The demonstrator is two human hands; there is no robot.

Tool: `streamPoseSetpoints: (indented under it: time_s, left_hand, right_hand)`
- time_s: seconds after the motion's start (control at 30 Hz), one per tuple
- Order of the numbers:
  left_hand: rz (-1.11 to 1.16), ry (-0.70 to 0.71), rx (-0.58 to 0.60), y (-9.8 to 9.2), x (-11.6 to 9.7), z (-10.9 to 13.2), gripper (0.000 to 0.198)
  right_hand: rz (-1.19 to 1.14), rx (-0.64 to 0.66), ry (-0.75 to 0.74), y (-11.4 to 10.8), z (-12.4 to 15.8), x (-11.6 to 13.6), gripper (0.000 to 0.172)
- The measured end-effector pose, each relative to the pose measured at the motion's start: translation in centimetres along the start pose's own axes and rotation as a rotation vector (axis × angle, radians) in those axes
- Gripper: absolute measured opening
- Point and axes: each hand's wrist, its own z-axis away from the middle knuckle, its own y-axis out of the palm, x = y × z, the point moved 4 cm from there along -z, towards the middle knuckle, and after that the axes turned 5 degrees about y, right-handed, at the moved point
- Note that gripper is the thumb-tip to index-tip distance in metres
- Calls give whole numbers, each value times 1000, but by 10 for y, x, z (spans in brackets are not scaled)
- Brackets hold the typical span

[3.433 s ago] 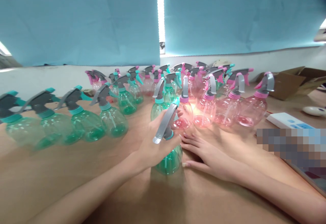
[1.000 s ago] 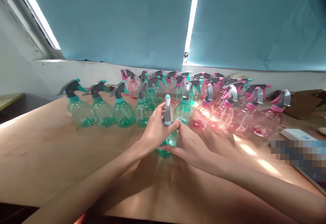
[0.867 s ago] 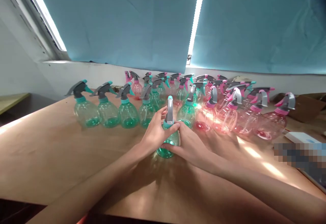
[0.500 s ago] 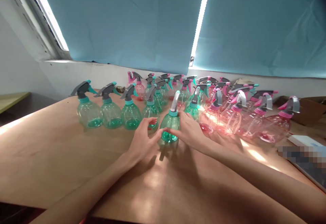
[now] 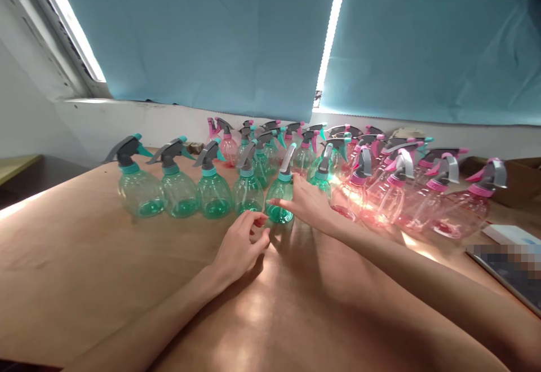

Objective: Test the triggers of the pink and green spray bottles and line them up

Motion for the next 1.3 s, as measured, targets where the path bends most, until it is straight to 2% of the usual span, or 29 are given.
streamPoseSetpoints:
  time_s: [0.37,0.57,0.63,0.73,0.87,1.0,1.13,1.3]
  left_hand:
    - [30,-45,60,6,2,0,13]
    - [36,-57,58,6,2,1,14]
    - [33,-66,60,6,3,0,14]
    - [36,-96,64,7,5,0,15]
    - [55,-131,77,11,5,0,16]
    - [63,-80,115,19,3,-3,16]
    - [49,-1,183,31,-4,-11,17]
    - [7,-6,215,47,-6,-22,26]
  right_hand:
    - [-32,28,6,1,-9,2,53]
    - [-74,13,-17,-3,3,-3,71]
    - [-118,-22,-78,-11,13,-10,72]
    - [-163,-93,-147,-26,33,-30,61]
    - [-161,-159,-125,-41,50,-68,46]
    - [-171,-189,-66,-44,48,-94,42]
    - [-231,-178,-40,-38,35,-96,47]
    - [-274,-123,18,-30,20,-87,60]
